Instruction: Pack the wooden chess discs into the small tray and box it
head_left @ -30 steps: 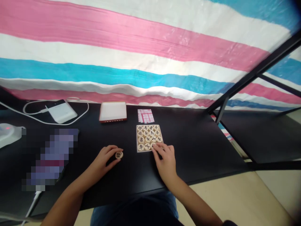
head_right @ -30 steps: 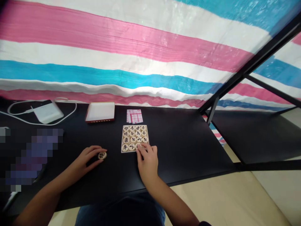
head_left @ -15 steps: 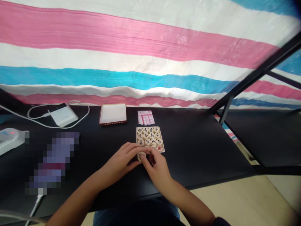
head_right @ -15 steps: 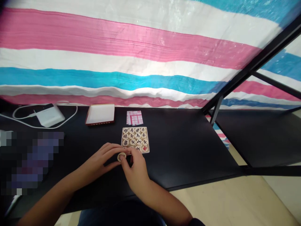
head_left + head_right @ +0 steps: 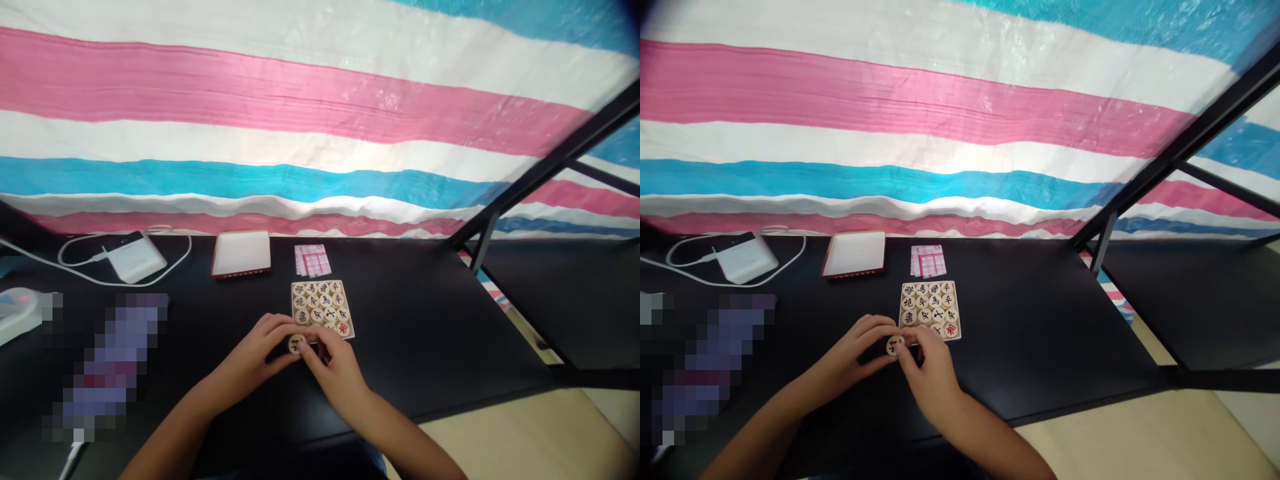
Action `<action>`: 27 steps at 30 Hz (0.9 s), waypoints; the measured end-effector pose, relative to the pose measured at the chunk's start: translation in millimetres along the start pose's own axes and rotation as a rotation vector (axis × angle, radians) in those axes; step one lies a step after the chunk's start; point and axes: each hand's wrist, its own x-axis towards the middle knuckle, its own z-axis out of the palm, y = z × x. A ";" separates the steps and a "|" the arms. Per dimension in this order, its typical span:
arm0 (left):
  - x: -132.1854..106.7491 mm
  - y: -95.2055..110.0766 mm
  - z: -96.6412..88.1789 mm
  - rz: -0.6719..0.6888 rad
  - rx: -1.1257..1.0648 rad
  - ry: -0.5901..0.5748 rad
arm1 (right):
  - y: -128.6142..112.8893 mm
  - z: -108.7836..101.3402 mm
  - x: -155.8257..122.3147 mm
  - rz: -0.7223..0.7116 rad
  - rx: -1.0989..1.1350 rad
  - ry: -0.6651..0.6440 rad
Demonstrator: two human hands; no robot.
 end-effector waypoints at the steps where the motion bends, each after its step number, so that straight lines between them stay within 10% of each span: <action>1: -1.9 -2.4 -2.6 -0.012 0.024 0.017 | -0.6 -1.0 1.7 -0.005 -0.008 0.004; 8: -11.0 -53.8 -26.9 -0.287 0.273 0.352 | 6.3 -21.0 42.3 -0.113 -0.254 0.192; 15: -17.5 -90.8 -18.4 -0.477 0.381 0.215 | 27.5 -28.9 68.4 -0.097 -0.472 0.219; 20: -16.1 -80.5 -16.6 -0.421 0.328 0.223 | 21.0 -30.5 56.8 -0.053 -0.350 0.217; 27: 2.3 -15.0 -4.8 -0.059 0.098 0.076 | -4.8 -5.7 22.2 0.083 0.066 -0.173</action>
